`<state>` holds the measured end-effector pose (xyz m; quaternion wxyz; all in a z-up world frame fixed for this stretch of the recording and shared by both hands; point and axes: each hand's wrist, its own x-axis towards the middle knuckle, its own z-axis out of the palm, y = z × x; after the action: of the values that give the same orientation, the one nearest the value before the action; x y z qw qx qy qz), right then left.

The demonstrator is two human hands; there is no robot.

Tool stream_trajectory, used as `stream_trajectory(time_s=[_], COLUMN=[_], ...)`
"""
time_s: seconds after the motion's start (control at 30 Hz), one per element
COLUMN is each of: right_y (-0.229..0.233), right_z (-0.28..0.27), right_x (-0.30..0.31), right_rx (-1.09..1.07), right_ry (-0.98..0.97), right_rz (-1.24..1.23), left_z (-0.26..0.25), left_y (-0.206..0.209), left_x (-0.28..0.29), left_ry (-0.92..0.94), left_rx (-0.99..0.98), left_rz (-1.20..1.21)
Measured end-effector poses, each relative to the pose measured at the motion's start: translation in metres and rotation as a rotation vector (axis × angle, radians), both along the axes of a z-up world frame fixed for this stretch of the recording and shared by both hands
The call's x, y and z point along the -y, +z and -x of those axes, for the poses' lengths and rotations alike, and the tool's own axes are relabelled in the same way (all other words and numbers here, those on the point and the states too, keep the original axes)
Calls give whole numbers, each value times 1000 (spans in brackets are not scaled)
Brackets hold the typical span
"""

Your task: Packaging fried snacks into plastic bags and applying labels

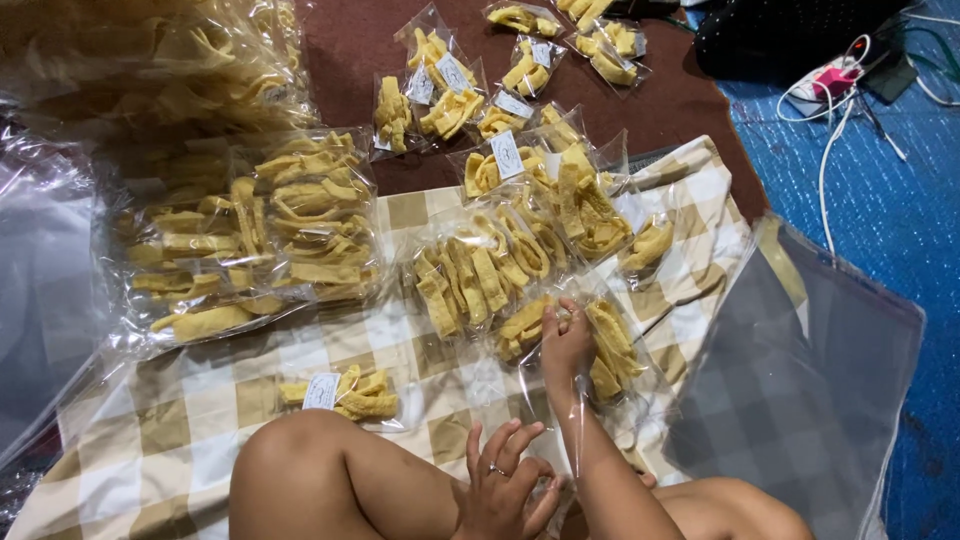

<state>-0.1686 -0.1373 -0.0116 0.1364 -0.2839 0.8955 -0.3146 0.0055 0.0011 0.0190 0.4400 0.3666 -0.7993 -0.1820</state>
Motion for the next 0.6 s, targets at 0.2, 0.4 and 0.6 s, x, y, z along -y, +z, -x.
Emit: stream_trajectory(time_s=[0.2,0.4,0.6], right_y=[-24,25,145], right_z=[5,-9,-48], right_x=[3,-20,-115], right_rx=[5,406,455], right_ry=[-67,-101,-96], right_rz=[131,298,189], left_z=[1,1,-12], left_y=[-3,0,17], left_x=[0,0,-6], left_ry=[-18,-31,-161], left_rx=[-37,-51,-178], left_rz=[-22,-64,-74])
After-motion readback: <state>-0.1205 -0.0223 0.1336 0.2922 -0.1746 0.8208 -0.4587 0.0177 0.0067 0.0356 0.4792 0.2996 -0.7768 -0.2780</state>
